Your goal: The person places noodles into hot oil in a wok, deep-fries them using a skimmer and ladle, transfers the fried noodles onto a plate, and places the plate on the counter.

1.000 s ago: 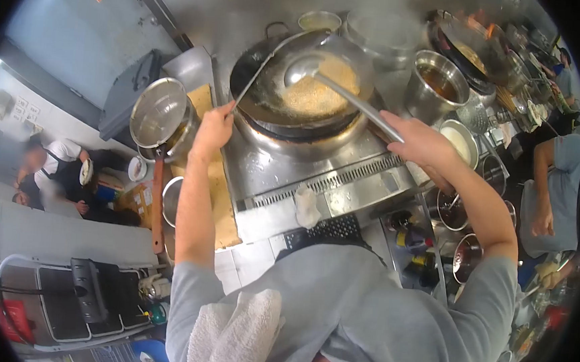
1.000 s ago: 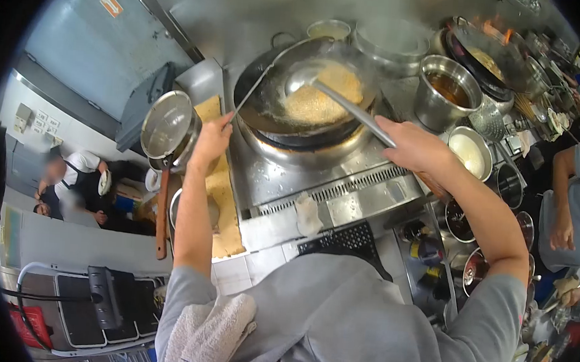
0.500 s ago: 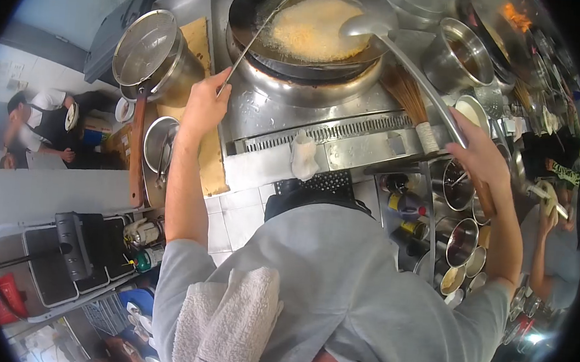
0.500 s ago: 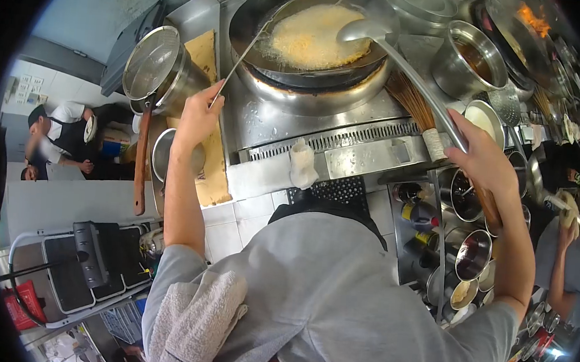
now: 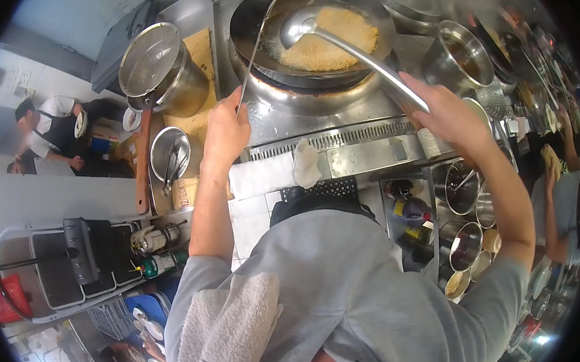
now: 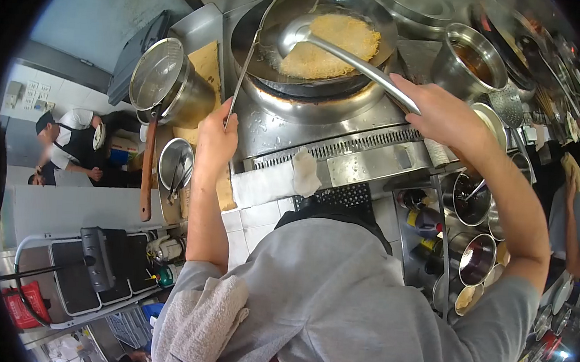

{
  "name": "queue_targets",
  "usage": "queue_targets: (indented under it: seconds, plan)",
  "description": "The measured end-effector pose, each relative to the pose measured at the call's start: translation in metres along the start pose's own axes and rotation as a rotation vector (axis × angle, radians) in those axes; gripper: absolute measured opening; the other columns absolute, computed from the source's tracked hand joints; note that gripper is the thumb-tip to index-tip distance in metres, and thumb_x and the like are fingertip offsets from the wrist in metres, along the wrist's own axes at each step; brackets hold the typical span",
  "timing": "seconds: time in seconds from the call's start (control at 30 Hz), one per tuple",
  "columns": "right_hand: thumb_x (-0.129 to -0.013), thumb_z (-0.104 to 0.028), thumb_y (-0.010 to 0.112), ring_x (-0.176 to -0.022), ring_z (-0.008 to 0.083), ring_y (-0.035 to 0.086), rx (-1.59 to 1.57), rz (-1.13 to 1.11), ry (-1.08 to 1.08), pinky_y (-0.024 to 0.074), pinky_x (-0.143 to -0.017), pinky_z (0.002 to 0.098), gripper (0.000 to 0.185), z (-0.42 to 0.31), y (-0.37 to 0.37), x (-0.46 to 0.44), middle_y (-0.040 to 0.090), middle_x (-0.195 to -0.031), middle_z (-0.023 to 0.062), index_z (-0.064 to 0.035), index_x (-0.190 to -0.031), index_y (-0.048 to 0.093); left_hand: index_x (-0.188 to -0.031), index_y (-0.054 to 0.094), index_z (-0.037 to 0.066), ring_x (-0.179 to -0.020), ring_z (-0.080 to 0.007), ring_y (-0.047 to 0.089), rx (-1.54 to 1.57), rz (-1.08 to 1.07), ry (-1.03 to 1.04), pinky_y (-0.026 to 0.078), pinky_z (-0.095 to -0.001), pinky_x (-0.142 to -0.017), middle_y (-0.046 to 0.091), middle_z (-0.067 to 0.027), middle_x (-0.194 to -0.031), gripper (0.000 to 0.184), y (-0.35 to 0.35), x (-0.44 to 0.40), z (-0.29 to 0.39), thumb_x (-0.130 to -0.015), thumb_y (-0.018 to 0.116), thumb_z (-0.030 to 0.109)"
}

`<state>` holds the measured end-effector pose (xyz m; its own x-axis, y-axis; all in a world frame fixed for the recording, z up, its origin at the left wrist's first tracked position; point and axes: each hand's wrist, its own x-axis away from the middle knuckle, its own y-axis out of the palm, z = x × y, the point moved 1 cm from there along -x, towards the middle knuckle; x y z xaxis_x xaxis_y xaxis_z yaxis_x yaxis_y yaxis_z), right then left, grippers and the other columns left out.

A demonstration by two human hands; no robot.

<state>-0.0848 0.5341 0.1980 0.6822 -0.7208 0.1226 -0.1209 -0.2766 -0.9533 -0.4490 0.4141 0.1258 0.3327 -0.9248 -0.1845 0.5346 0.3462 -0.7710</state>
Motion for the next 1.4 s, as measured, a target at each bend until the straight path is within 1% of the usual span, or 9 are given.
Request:
queue_targets:
  seconds: [0.17, 0.37, 0.47, 0.57, 0.6, 0.9, 1.03, 1.2, 1.4]
  plan:
    - [-0.083, -0.006, 0.064, -0.095, 0.0412, 0.062, 0.203, -0.127, 0.004, 0.0498, -0.084, 0.0472, 0.071, 0.013, -0.010, 0.009, 0.064, -0.103, 0.0232, -0.0080, -0.146, 0.033, -0.121, 0.059, -0.007, -0.098, -0.0454, 0.062, -0.045, 0.002, 0.145, 0.050, -0.0459, -0.087, 0.063, -0.0320, -0.103, 0.036, 0.008, -0.045, -0.015, -0.086, 0.056, 0.002]
    - [-0.081, -0.002, 0.063, -0.095, 0.0413, 0.062, 0.150, -0.032, 0.010, 0.0497, -0.082, 0.0466, 0.074, 0.039, -0.008, 0.056, 0.065, -0.100, 0.0229, -0.0083, -0.147, 0.032, -0.124, 0.060, -0.001, -0.102, -0.0448, 0.061, -0.069, -0.104, 0.262, 0.049, -0.0456, -0.089, 0.062, -0.0322, -0.105, 0.038, 0.006, -0.081, -0.029, -0.086, 0.058, 0.004]
    - [-0.082, -0.001, 0.063, -0.076, 0.0328, 0.066, -0.069, 0.172, -0.118, 0.0518, -0.070, 0.0387, 0.074, 0.037, 0.011, 0.077, 0.066, -0.092, 0.0169, -0.0078, -0.148, 0.032, -0.126, 0.059, 0.002, -0.103, -0.0435, 0.061, -0.055, -0.145, 0.300, 0.049, -0.0438, -0.090, 0.062, -0.0298, -0.109, 0.039, 0.000, -0.087, -0.034, -0.087, 0.058, 0.005]
    - [-0.083, -0.001, 0.063, -0.054, 0.0167, 0.058, -0.636, -0.119, 0.462, 0.0471, -0.051, 0.0292, 0.073, -0.013, -0.012, 0.097, 0.060, -0.081, 0.0082, -0.0059, -0.148, 0.032, -0.127, 0.059, 0.002, -0.104, -0.0431, 0.061, -0.048, -0.196, 0.293, 0.049, -0.0423, -0.090, 0.063, -0.0278, -0.111, 0.038, -0.011, -0.085, -0.036, -0.088, 0.058, 0.005]
    - [-0.085, -0.002, 0.063, -0.047, 0.0054, 0.045, -0.831, -0.116, 0.464, 0.0388, -0.040, 0.0239, 0.072, -0.013, -0.008, 0.104, 0.053, -0.076, 0.0023, -0.0050, -0.149, 0.031, -0.127, 0.059, 0.002, -0.104, -0.0430, 0.061, -0.046, -0.216, 0.281, 0.049, -0.0417, -0.090, 0.063, -0.0271, -0.112, 0.038, -0.014, -0.083, -0.038, -0.088, 0.058, 0.005]
    - [-0.087, 0.000, 0.060, -0.047, 0.0061, 0.044, -0.931, -0.016, 0.426, 0.0399, -0.039, 0.0235, 0.068, 0.006, 0.025, 0.080, 0.048, -0.069, 0.0003, -0.0012, -0.148, 0.031, -0.126, 0.060, 0.003, -0.090, -0.0352, 0.067, -0.094, -0.117, 0.321, 0.050, -0.0371, -0.080, 0.066, -0.0267, -0.103, 0.037, -0.027, -0.072, -0.055, -0.089, 0.060, 0.008]
    - [-0.086, -0.001, 0.061, -0.046, 0.0065, 0.044, -0.946, -0.005, 0.432, 0.0399, -0.039, 0.0238, 0.069, -0.004, 0.015, 0.094, 0.050, -0.070, 0.0012, 0.0005, -0.148, 0.030, -0.123, 0.061, 0.001, -0.095, -0.0402, 0.065, -0.099, -0.198, 0.185, 0.050, -0.0398, -0.084, 0.065, -0.0278, -0.103, 0.035, -0.023, -0.090, -0.039, -0.089, 0.060, 0.009]
    - [-0.086, -0.004, 0.062, -0.045, 0.0068, 0.045, -0.951, -0.029, 0.431, 0.0399, -0.039, 0.0243, 0.068, 0.006, 0.021, 0.097, 0.050, -0.067, 0.0010, -0.0011, -0.147, 0.033, -0.125, 0.061, 0.003, -0.088, -0.0359, 0.068, -0.008, -0.161, 0.310, 0.050, -0.0368, -0.080, 0.065, -0.0284, -0.101, 0.036, -0.023, -0.084, -0.063, -0.090, 0.060, 0.010]
    - [-0.087, -0.006, 0.062, -0.043, 0.0079, 0.045, -1.000, 0.044, 0.364, 0.0391, -0.038, 0.0255, 0.065, 0.021, 0.046, 0.052, 0.048, -0.062, 0.0001, -0.0033, -0.146, 0.035, -0.125, 0.060, 0.001, -0.084, -0.0328, 0.068, -0.028, -0.165, 0.107, 0.050, -0.0353, -0.078, 0.066, -0.0279, -0.097, 0.036, -0.035, -0.051, -0.053, -0.090, 0.058, 0.009]
